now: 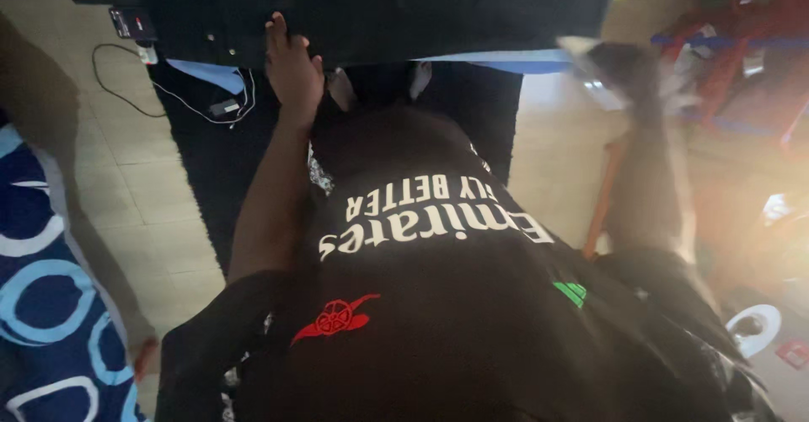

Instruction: The person irons a pair of dark blue jeans by moving an iron across the fabric and adjusting the garment by hand on a flat surface.

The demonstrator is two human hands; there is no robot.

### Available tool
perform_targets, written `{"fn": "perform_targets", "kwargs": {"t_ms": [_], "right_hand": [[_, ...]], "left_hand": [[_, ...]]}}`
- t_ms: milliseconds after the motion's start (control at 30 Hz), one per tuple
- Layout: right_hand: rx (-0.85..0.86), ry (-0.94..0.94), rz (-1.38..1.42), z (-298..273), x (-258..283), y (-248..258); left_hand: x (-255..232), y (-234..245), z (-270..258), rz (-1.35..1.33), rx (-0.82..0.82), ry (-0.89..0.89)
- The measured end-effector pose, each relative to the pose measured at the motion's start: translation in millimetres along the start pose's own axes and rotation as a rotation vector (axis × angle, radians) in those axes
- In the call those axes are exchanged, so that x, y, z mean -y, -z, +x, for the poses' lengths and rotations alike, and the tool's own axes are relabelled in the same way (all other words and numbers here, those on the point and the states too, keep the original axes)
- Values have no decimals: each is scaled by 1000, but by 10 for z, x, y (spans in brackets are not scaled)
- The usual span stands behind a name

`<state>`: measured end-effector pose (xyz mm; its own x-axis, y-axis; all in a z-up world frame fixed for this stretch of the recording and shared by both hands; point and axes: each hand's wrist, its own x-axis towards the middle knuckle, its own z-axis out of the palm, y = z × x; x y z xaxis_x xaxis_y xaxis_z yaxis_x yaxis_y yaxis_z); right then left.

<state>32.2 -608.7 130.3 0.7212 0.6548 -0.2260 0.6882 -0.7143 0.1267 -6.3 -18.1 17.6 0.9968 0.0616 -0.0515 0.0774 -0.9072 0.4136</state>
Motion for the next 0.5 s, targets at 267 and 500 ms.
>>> {"fn": "perform_targets", "kwargs": {"t_ms": [267, 500], "right_hand": [[129, -599, 459, 685, -5, 79], [70, -675, 397, 1017, -229, 171]], "left_hand": [[-22, 28, 35, -25, 51, 28], [-22, 122, 31, -94, -1, -6]]}}
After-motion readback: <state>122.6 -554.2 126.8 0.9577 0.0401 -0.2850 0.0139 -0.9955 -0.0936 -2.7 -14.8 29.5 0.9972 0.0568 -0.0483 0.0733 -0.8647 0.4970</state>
